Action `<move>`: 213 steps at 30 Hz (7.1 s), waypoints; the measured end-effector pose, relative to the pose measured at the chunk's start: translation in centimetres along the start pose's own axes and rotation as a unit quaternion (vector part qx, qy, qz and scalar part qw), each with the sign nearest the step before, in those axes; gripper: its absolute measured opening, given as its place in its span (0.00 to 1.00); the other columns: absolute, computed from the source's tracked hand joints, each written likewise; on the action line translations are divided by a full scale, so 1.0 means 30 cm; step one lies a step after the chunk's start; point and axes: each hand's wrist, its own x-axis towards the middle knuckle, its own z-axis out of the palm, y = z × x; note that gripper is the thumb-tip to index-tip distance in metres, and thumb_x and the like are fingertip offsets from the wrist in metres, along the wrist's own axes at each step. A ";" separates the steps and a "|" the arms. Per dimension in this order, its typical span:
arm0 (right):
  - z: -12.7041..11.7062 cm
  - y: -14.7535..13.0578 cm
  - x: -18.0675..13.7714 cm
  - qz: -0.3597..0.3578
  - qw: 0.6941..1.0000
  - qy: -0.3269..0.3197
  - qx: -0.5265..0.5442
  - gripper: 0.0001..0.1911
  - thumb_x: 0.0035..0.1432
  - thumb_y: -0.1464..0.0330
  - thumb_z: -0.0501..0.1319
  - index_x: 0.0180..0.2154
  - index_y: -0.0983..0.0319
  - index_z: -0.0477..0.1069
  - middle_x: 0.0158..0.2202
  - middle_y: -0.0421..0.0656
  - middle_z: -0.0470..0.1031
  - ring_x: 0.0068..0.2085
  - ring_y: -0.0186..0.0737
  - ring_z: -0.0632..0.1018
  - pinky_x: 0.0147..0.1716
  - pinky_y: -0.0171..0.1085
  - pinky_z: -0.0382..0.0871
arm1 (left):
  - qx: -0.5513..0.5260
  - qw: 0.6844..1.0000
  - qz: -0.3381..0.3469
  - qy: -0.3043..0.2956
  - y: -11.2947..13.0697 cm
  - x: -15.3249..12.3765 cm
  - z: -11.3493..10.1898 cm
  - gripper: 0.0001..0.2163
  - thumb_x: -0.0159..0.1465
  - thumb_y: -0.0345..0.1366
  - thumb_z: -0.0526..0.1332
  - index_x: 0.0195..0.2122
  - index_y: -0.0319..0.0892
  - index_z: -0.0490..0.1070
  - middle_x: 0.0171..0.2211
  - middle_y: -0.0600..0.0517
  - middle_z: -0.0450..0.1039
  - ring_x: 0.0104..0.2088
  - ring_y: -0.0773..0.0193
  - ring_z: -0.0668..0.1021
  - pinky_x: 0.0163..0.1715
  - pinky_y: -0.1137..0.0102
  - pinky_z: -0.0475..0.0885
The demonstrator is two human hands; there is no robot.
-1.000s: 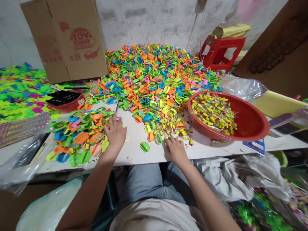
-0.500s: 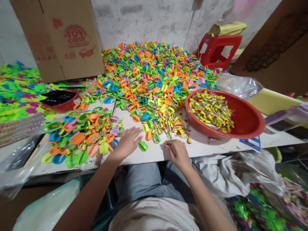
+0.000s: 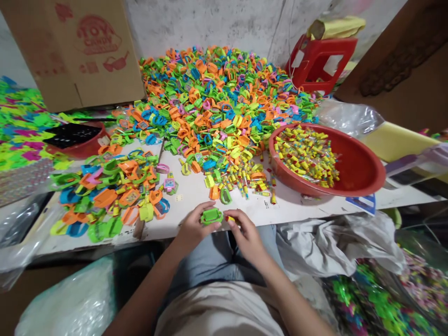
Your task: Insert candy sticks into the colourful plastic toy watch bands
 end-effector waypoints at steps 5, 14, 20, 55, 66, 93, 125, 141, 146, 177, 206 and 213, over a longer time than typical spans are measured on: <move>0.013 -0.014 -0.010 -0.013 0.999 0.032 -0.009 0.05 0.63 0.67 0.55 0.42 0.59 0.65 0.37 0.43 0.74 0.39 0.36 0.76 0.38 0.35 0.72 | 0.054 0.999 -0.005 0.000 0.051 -0.039 0.003 0.19 0.51 0.39 0.68 0.45 0.42 0.73 0.47 0.47 0.76 0.48 0.57 0.77 0.51 0.63 0.69; -0.018 -0.069 -0.007 -0.123 0.964 -0.040 -0.233 0.04 0.64 0.69 0.51 0.40 0.62 0.61 0.36 0.48 0.72 0.38 0.43 0.74 0.37 0.40 0.71 | 0.079 0.997 0.013 0.021 0.048 -0.057 0.006 0.19 0.53 0.40 0.67 0.45 0.43 0.73 0.44 0.49 0.78 0.45 0.57 0.79 0.48 0.64 0.73; -0.018 -0.086 -0.001 -0.143 0.904 -0.052 -0.399 0.07 0.64 0.66 0.52 0.37 0.64 0.63 0.32 0.48 0.71 0.33 0.46 0.72 0.33 0.41 0.67 | 0.056 0.998 -0.029 0.009 0.045 -0.069 0.011 0.20 0.53 0.43 0.66 0.47 0.43 0.73 0.44 0.49 0.79 0.44 0.57 0.79 0.46 0.65 0.74; 0.028 -0.049 0.021 -0.110 0.892 -0.177 -0.402 0.12 0.63 0.60 0.55 0.39 0.63 0.66 0.31 0.45 0.75 0.33 0.43 0.75 0.32 0.38 0.63 | 0.229 0.968 -0.018 -0.102 0.061 -0.061 -0.084 0.14 0.59 0.41 0.60 0.45 0.45 0.72 0.46 0.52 0.77 0.47 0.60 0.76 0.49 0.70 0.68; -0.026 0.017 0.037 -0.112 0.927 -0.065 -0.351 0.24 0.62 0.66 0.56 0.58 0.62 0.57 0.53 0.52 0.68 0.53 0.50 0.70 0.50 0.49 0.66 | 0.662 0.692 0.036 0.285 0.134 0.174 -0.358 0.21 0.63 0.47 0.54 0.48 0.34 0.69 0.48 0.35 0.71 0.49 0.42 0.70 0.46 0.54 0.63; -0.054 0.061 -0.049 -0.115 0.941 -0.100 -0.303 0.11 0.62 0.70 0.55 0.46 0.58 0.70 0.44 0.47 0.74 0.46 0.46 0.75 0.45 0.47 0.70 | 0.570 0.752 0.084 0.320 0.305 0.112 -0.479 0.18 0.64 0.38 0.51 0.55 0.47 0.68 0.47 0.46 0.75 0.50 0.49 0.72 0.50 0.56 0.62; -0.106 0.128 0.160 0.004 0.849 -0.023 -0.527 0.11 0.59 0.71 0.55 0.43 0.62 0.71 0.47 0.50 0.71 0.45 0.49 0.71 0.40 0.43 0.59 | 0.283 0.952 0.089 0.076 -0.064 0.272 0.012 0.08 0.62 0.38 0.58 0.35 0.39 0.73 0.38 0.43 0.71 0.46 0.52 0.74 0.51 0.56 0.65; -0.081 0.160 0.162 0.033 0.873 0.000 -0.486 0.07 0.61 0.69 0.55 0.37 0.64 0.70 0.34 0.49 0.74 0.41 0.49 0.70 0.39 0.42 0.55 | -0.180 0.982 -0.050 -0.029 0.015 0.017 -0.010 0.27 0.53 0.41 0.68 0.52 0.44 0.63 0.37 0.52 0.71 0.36 0.67 0.76 0.37 0.72 0.69; -0.086 0.085 0.109 -0.023 0.968 -0.005 -0.249 0.10 0.63 0.70 0.51 0.43 0.63 0.68 0.39 0.48 0.73 0.41 0.44 0.73 0.40 0.40 0.64 | -0.249 0.967 -0.054 0.013 0.037 -0.006 0.003 0.21 0.46 0.39 0.72 0.38 0.41 0.66 0.34 0.52 0.75 0.36 0.65 0.77 0.38 0.71 0.70; -0.034 -0.183 -0.003 -0.167 0.983 0.073 0.005 0.09 0.55 0.74 0.60 0.39 0.58 0.71 0.32 0.42 0.76 0.31 0.37 0.75 0.29 0.36 0.69 | -0.242 0.947 0.150 -0.147 0.107 -0.135 0.035 0.14 0.58 0.33 0.67 0.44 0.50 0.69 0.58 0.49 0.63 0.44 0.63 0.77 0.43 0.71 0.72; -0.110 -0.210 0.006 -0.297 0.931 -0.041 -0.207 0.09 0.64 0.67 0.54 0.44 0.62 0.67 0.27 0.43 0.72 0.28 0.38 0.71 0.28 0.38 0.64 | -0.030 0.988 0.137 -0.071 0.207 -0.208 0.020 0.11 0.57 0.31 0.67 0.39 0.44 0.69 0.39 0.51 0.72 0.39 0.65 0.77 0.40 0.74 0.74; -0.144 -0.212 -0.008 -0.230 0.962 -0.031 -0.142 0.08 0.59 0.70 0.59 0.42 0.60 0.69 0.31 0.44 0.74 0.33 0.39 0.74 0.32 0.37 0.68 | 0.052 0.967 0.241 -0.059 0.170 -0.194 0.009 0.11 0.62 0.26 0.60 0.44 0.46 0.70 0.44 0.48 0.72 0.49 0.60 0.76 0.48 0.66 0.74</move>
